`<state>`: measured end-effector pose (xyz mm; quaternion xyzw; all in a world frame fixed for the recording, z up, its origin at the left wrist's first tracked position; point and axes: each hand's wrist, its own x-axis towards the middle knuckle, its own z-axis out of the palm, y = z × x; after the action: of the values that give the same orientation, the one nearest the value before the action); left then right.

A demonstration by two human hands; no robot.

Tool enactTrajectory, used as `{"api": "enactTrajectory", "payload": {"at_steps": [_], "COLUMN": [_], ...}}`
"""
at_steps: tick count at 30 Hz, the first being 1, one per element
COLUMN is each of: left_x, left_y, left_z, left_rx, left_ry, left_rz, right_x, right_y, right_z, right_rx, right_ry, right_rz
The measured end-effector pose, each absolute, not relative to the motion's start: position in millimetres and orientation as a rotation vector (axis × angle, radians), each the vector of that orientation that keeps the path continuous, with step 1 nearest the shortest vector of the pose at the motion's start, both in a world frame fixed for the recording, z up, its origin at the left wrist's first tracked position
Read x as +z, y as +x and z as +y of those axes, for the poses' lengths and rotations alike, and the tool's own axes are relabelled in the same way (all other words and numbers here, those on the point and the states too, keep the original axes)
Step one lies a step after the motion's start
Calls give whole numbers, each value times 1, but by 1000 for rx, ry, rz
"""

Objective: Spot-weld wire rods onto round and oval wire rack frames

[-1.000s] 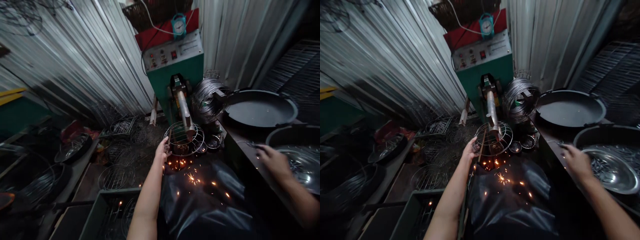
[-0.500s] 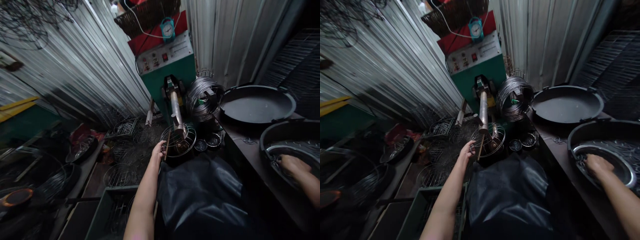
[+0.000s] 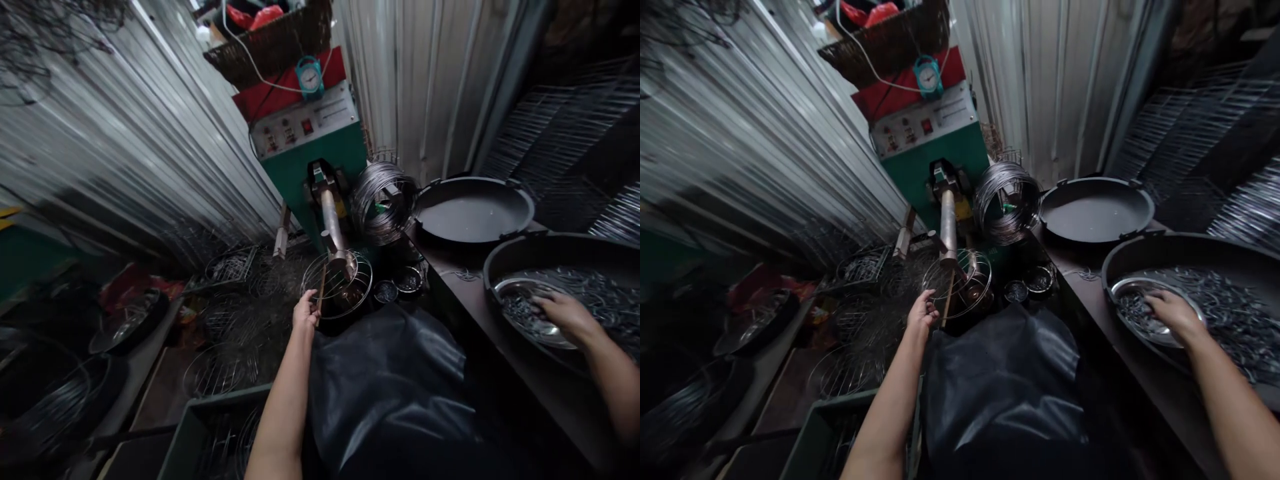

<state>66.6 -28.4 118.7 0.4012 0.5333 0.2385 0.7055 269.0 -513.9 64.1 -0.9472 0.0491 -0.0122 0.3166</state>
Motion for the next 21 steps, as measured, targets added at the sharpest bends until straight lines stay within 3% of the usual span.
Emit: {"api": "enactTrajectory", "payload": {"at_steps": [4, 9, 16, 21], "left_x": [116, 116, 117, 113], "left_y": [66, 64, 58, 59], "left_z": [-41, -45, -35, -35], "left_rx": [579, 638, 640, 614], "left_ry": [841, 789, 799, 779], "left_rz": [1146, 1110, 1051, 1048], "right_x": [69, 31, 51, 48], "right_y": [229, 167, 168, 152], "right_z": [-446, -357, -338, -346], "right_rx": [271, 510, -109, -159], "right_ry": [-1880, -1976, -2573, -2522], "right_rz": [-103, -515, -1537, -1724]}}
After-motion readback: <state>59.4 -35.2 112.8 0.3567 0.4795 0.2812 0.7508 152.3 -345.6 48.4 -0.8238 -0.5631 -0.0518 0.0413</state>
